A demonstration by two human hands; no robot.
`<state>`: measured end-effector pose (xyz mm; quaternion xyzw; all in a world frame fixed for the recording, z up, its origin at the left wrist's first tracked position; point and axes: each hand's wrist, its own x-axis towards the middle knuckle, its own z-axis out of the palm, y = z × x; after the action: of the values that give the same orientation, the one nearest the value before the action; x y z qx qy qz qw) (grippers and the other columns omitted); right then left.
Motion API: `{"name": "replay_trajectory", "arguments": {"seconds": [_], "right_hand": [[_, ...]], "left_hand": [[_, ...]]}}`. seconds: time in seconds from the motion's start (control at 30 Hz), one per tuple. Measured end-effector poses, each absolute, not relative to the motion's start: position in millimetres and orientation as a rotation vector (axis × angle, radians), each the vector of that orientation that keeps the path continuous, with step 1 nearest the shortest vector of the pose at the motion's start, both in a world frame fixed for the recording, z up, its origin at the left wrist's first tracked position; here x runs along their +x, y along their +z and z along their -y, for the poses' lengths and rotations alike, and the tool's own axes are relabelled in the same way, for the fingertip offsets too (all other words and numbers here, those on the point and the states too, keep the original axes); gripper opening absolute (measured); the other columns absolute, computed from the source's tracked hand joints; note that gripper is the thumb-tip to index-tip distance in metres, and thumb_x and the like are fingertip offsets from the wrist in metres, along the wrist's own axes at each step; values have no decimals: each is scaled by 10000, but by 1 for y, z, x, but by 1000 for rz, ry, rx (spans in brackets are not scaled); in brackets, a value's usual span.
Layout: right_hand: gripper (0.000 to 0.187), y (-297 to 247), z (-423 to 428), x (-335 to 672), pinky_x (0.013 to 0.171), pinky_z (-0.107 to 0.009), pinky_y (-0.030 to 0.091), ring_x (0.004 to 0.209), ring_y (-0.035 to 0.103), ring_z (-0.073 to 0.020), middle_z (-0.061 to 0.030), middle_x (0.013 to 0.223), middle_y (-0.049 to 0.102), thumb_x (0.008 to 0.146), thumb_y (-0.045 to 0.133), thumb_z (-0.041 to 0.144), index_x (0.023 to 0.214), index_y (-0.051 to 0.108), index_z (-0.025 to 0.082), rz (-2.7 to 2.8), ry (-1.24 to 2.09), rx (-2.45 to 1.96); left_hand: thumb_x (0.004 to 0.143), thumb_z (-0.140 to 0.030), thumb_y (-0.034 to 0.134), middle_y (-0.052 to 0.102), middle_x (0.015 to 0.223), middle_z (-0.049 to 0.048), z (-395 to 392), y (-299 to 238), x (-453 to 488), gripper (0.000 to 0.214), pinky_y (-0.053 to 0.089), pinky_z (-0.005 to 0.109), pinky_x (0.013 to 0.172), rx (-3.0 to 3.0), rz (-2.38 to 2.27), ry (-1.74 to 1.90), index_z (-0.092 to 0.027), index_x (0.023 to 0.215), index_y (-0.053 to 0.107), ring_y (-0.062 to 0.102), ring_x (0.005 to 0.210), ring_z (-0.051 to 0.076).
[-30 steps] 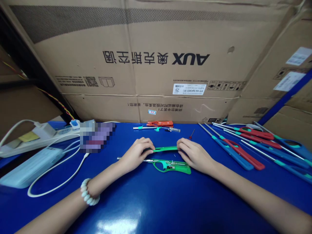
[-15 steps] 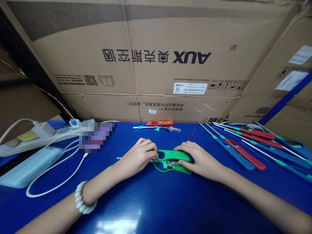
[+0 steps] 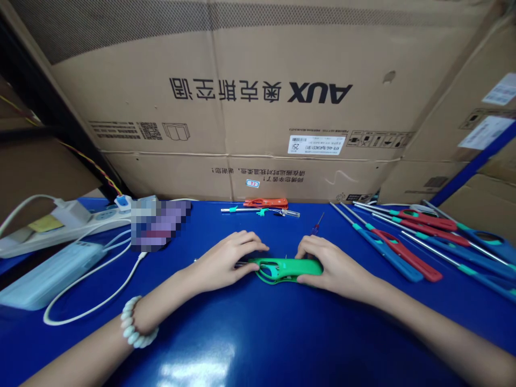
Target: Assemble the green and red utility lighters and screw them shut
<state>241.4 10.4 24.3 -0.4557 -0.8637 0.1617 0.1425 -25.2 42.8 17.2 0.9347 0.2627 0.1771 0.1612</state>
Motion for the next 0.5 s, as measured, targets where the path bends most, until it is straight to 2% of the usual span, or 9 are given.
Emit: {"name": "replay_trajectory", "arguments": {"seconds": [0.1,0.2,0.37,0.5], "right_hand": [[257,23,-9,241,797,-323,417,887,538,-210,-20,881,560,726,756,250,837,531,192,2495,490,-1303],[271,20,-9,239,807,-326,420,921,535,-220,-24,894,555,721,763,260,837,528,193,2502,499,-1322],[298,20,-8,238,839,-340,414,956,537,-226,-22,919,567,719,775,291,859,528,201,2519,500,-1334],[291,22,-7,238,789,-327,422,933,541,-228,-33,931,570,739,765,318,862,530,200,2543,512,-1357]], "left_hand": [[907,-237,594,629,1042,42,-46,16,-27,195,364,391,954,2658,-762,401,-201,1098,598,569,986,208],[906,-186,585,647,980,39,-49,16,-27,112,396,355,880,2663,-764,359,-182,1008,631,582,937,201],[891,-146,589,641,963,40,-48,16,-24,104,415,342,857,2660,-797,365,-169,975,645,590,919,195],[908,-137,548,622,944,50,-46,14,-24,121,460,293,796,2614,-777,392,-155,975,647,592,889,179]]}}
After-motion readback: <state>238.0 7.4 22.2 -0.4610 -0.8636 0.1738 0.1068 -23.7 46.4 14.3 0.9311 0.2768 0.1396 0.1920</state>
